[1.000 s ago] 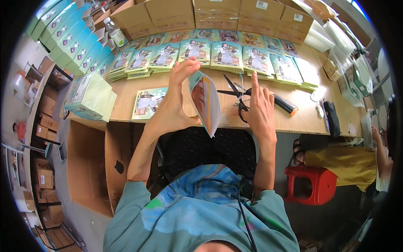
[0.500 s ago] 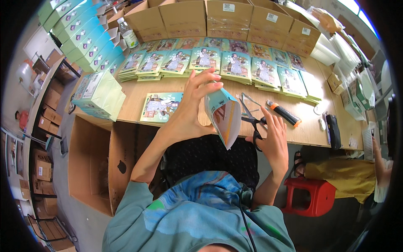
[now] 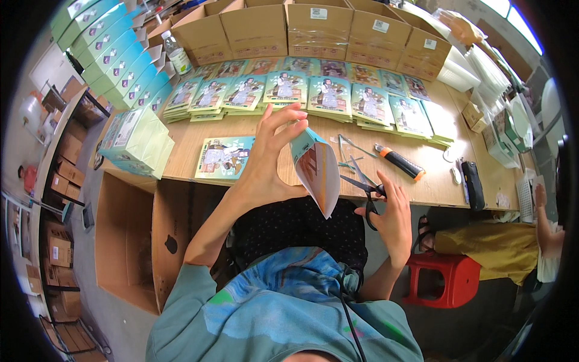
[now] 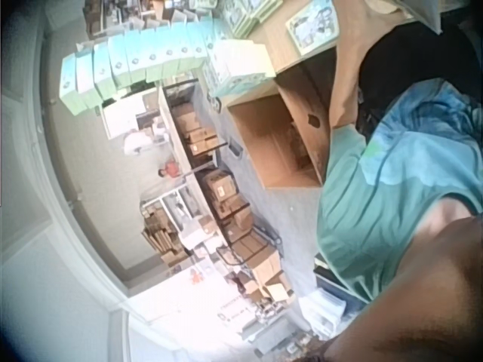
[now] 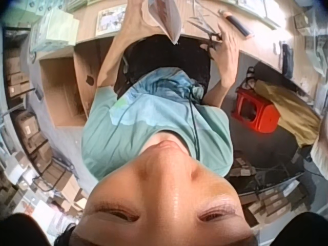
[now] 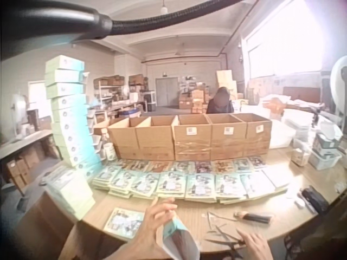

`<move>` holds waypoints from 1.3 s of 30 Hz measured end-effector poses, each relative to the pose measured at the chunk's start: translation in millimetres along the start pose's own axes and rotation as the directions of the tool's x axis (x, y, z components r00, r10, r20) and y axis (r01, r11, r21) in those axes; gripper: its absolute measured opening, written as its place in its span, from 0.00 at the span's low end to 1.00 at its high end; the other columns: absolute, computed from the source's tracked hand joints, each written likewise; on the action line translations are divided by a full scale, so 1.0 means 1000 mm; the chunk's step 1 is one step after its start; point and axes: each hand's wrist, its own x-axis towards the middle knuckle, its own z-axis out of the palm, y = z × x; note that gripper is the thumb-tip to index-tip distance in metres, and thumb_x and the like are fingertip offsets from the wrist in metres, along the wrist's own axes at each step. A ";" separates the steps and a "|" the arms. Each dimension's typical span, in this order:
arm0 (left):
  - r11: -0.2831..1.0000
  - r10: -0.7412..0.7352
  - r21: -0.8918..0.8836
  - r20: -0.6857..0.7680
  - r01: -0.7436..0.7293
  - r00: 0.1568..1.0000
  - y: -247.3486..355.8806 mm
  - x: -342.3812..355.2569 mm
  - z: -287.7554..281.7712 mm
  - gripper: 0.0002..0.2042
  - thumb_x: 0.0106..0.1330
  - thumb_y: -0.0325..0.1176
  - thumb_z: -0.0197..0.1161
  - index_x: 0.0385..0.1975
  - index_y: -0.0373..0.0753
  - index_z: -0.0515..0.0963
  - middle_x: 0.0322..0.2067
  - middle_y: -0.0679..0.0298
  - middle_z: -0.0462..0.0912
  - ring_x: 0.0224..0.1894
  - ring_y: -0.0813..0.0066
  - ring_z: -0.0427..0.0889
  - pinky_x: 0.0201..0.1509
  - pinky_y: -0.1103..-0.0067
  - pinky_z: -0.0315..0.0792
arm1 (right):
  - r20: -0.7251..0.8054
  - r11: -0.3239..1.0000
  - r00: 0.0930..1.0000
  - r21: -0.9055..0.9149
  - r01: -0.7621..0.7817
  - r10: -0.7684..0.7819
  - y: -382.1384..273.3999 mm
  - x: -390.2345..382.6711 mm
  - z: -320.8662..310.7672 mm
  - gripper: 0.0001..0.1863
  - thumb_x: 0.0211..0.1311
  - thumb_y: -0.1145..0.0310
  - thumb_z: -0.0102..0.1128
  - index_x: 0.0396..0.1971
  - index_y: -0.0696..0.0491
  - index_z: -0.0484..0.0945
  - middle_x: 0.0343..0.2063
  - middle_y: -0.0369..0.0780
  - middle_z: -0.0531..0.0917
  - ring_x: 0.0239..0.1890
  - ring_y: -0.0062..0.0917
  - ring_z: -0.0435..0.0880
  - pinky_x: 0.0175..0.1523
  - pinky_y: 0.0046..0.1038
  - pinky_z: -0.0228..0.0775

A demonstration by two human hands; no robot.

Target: The person uses scissors to trim the edges of small books, then places the trimmed books into a cardboard box. The person repeatedly picks up books, trims them, and stacks them in the box.

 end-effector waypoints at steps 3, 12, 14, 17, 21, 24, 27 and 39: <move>0.999 0.021 0.029 -0.013 -0.020 1.000 0.000 -0.001 0.000 0.59 0.34 0.36 0.89 0.74 0.53 0.61 0.69 0.60 0.65 0.74 0.51 0.66 0.80 0.38 0.44 | 0.004 1.000 1.000 0.010 -0.016 0.016 0.002 -0.001 0.001 0.47 0.42 0.63 0.85 0.66 0.54 0.73 0.41 0.46 0.82 0.49 0.43 0.79 0.57 0.41 0.71; 0.980 -0.143 0.145 0.053 0.135 0.988 0.012 0.016 0.000 0.61 0.38 0.43 0.88 0.75 0.38 0.57 0.68 0.51 0.66 0.69 0.49 0.71 0.78 0.48 0.57 | -0.020 0.999 0.999 0.043 0.028 -0.027 0.001 -0.003 -0.002 0.45 0.43 0.64 0.85 0.65 0.54 0.75 0.42 0.44 0.83 0.47 0.41 0.80 0.56 0.39 0.72; 0.939 -0.336 0.089 0.026 0.332 0.942 0.011 0.036 0.012 0.60 0.42 0.45 0.87 0.75 0.32 0.56 0.68 0.45 0.66 0.67 0.50 0.71 0.74 0.55 0.65 | -0.028 0.993 0.999 0.105 0.049 -0.046 -0.002 -0.002 -0.006 0.43 0.44 0.65 0.84 0.65 0.53 0.75 0.41 0.44 0.83 0.47 0.41 0.80 0.56 0.39 0.72; 0.795 -0.596 0.198 0.083 0.573 0.799 -0.003 0.103 0.039 0.63 0.58 0.72 0.65 0.80 0.30 0.43 0.45 0.49 0.84 0.49 0.54 0.84 0.54 0.62 0.76 | 0.023 0.966 1.000 0.257 -0.015 0.009 -0.010 -0.003 -0.011 0.40 0.46 0.66 0.84 0.63 0.51 0.78 0.41 0.43 0.84 0.45 0.39 0.82 0.53 0.37 0.75; 0.639 -0.744 0.551 0.268 0.536 0.612 -0.048 0.183 0.099 0.65 0.61 0.85 0.40 0.81 0.31 0.34 0.28 0.58 0.87 0.35 0.59 0.88 0.42 0.65 0.78 | 0.009 0.959 0.998 0.279 0.053 -0.058 -0.009 -0.007 -0.003 0.40 0.45 0.66 0.85 0.63 0.50 0.78 0.38 0.40 0.83 0.42 0.34 0.82 0.50 0.35 0.78; 0.531 -0.807 0.715 0.262 0.454 0.529 -0.093 0.214 0.169 0.62 0.63 0.83 0.39 0.81 0.31 0.38 0.57 0.46 0.85 0.58 0.55 0.85 0.64 0.59 0.72 | 0.043 0.949 0.997 0.310 0.054 -0.070 -0.007 -0.008 -0.004 0.41 0.45 0.66 0.85 0.63 0.49 0.78 0.37 0.39 0.82 0.40 0.32 0.82 0.49 0.33 0.78; 0.462 -0.839 0.839 0.309 0.286 0.448 -0.113 0.222 0.218 0.60 0.65 0.82 0.36 0.81 0.32 0.40 0.71 0.42 0.70 0.66 0.45 0.77 0.70 0.43 0.63 | 0.020 0.952 0.999 0.303 0.036 -0.044 -0.002 -0.008 -0.009 0.41 0.45 0.66 0.86 0.64 0.49 0.78 0.39 0.40 0.83 0.41 0.31 0.83 0.48 0.32 0.78; 0.895 -0.308 0.428 0.388 0.126 0.869 -0.045 0.177 -0.014 0.42 0.70 0.63 0.63 0.74 0.36 0.66 0.64 0.46 0.79 0.64 0.52 0.80 0.71 0.65 0.71 | -0.111 0.892 0.978 0.438 -0.113 0.178 0.006 -0.011 -0.017 0.39 0.43 0.76 0.86 0.60 0.53 0.81 0.31 0.34 0.79 0.34 0.20 0.76 0.42 0.24 0.74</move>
